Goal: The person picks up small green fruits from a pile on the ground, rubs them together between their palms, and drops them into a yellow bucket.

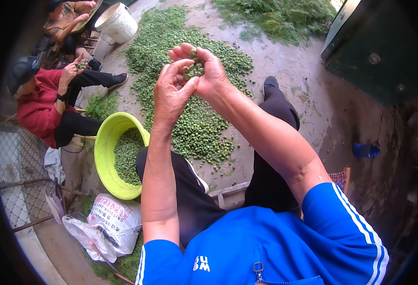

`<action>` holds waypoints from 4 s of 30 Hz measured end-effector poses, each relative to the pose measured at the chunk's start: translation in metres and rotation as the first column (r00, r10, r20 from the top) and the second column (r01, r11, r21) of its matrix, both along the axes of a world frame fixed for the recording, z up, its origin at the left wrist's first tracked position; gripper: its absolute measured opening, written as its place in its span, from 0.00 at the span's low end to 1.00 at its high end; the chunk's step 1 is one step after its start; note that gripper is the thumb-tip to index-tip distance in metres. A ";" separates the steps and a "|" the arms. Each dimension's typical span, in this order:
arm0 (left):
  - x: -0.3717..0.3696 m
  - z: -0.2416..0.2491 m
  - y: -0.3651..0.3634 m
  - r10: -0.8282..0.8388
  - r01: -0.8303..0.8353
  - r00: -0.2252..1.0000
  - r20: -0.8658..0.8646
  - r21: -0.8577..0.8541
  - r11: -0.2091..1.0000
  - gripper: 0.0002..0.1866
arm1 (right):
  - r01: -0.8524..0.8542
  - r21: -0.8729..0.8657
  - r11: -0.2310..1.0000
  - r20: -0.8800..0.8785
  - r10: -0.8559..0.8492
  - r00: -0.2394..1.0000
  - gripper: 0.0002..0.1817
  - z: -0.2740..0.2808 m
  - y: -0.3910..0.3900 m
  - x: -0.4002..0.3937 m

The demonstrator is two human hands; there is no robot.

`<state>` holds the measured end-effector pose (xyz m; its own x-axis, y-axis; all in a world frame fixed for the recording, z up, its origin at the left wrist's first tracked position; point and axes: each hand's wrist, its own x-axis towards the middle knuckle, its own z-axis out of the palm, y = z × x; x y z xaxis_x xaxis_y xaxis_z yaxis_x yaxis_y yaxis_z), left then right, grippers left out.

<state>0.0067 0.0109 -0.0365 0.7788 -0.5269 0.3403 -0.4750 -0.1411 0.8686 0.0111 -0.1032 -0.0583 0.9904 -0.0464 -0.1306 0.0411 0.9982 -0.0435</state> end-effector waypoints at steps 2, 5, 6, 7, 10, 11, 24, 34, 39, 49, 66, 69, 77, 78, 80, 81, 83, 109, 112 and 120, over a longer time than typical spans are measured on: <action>-0.001 0.000 0.000 -0.033 0.032 0.999 -0.028 -0.011 0.999 0.19 | 0.014 -0.096 0.995 0.016 -0.013 1.000 0.19 0.004 0.001 -0.004; -0.003 -0.001 0.000 -0.016 0.015 0.997 -0.075 -0.008 1.000 0.18 | -0.011 -0.171 0.985 0.036 0.018 0.999 0.21 0.002 0.002 -0.005; -0.003 -0.002 0.000 -0.015 0.014 0.997 -0.076 -0.008 1.000 0.18 | -0.013 -0.172 0.985 0.035 0.019 0.999 0.21 0.000 0.004 -0.005; -0.003 -0.003 0.001 0.013 -0.012 0.999 -0.051 0.019 1.000 0.18 | -0.017 -0.190 0.982 0.035 0.024 0.999 0.22 -0.002 0.005 -0.004; -0.002 -0.004 0.000 0.048 -0.046 0.999 -0.022 0.051 0.998 0.18 | -0.021 -0.208 0.978 0.025 0.027 0.999 0.23 -0.005 0.008 -0.003; -0.002 -0.004 0.000 0.056 -0.055 0.998 -0.018 0.056 0.997 0.19 | -0.021 -0.207 0.978 0.015 0.024 1.000 0.23 -0.005 0.009 -0.003; -0.003 -0.009 -0.010 0.220 -0.237 0.961 0.167 0.093 0.967 0.18 | -0.015 -0.266 0.964 -0.031 0.007 1.000 0.19 -0.004 0.007 -0.003; -0.001 -0.014 -0.015 0.196 -0.196 0.976 0.098 -0.010 0.981 0.14 | -0.027 -0.306 0.952 0.009 0.032 0.999 0.24 -0.016 0.005 0.003; 0.006 -0.019 -0.010 0.108 -0.128 0.983 -0.148 -0.136 0.982 0.13 | 0.001 -0.220 0.975 0.029 0.005 1.000 0.28 -0.006 0.006 -0.001; 0.005 -0.018 -0.009 0.160 -0.161 0.987 0.010 0.070 0.985 0.13 | -0.008 -0.316 0.949 0.037 0.021 0.999 0.27 -0.014 0.009 -0.001; 0.021 0.002 0.017 -0.717 -0.122 0.482 -0.504 -0.849 0.514 0.16 | 0.092 0.038 0.995 0.043 -0.094 0.995 0.22 0.005 0.000 -0.002; 0.024 -0.003 0.015 -0.684 -0.163 0.498 -0.533 -0.832 0.530 0.18 | 0.086 0.020 0.996 0.046 -0.087 0.995 0.21 0.004 -0.004 -0.004; 0.036 -0.006 0.032 -0.573 -0.226 0.493 -0.655 -0.732 0.643 0.19 | 0.037 0.005 0.999 -0.009 -0.037 0.999 0.22 0.003 -0.004 -0.006; 0.041 -0.004 0.047 -0.450 -0.236 0.564 -0.693 -0.657 0.716 0.17 | 0.021 -0.048 0.999 -0.033 -0.023 0.999 0.23 0.002 -0.005 -0.006; 0.045 0.004 0.083 -0.221 -0.310 0.670 -0.709 -0.538 0.784 0.15 | -0.002 -0.069 0.998 -0.035 -0.001 0.999 0.24 0.001 -0.005 -0.005; 0.043 0.011 0.106 -0.126 -0.359 0.706 -0.697 -0.506 0.784 0.14 | -0.007 -0.093 0.996 -0.032 0.004 0.999 0.24 0.001 -0.005 -0.005; 0.050 0.009 0.170 0.132 -0.429 0.776 -0.617 -0.362 0.828 0.14 | -0.017 -0.101 0.995 -0.018 0.015 1.000 0.24 0.005 -0.004 -0.006; 0.013 0.012 0.019 0.014 -0.091 0.954 0.301 0.244 0.965 0.17 | -0.155 -0.056 0.986 -0.034 0.153 0.988 0.15 -0.010 0.017 -0.001; 0.010 0.011 0.019 0.062 -0.142 0.957 0.285 0.271 0.952 0.14 | -0.093 -0.090 0.992 -0.113 0.082 0.990 0.19 -0.017 0.024 0.003; 0.011 0.003 0.025 0.113 -0.175 0.956 0.269 0.219 0.960 0.12 | -0.106 -0.110 0.988 -0.061 0.100 0.993 0.24 -0.018 0.029 0.000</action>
<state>0.0178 0.0360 -0.0332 0.7575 -0.5051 0.4136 -0.6327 -0.4116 0.6560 0.0113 -0.0741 -0.0759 0.9820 0.0382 -0.1848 -0.0676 0.9855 -0.1555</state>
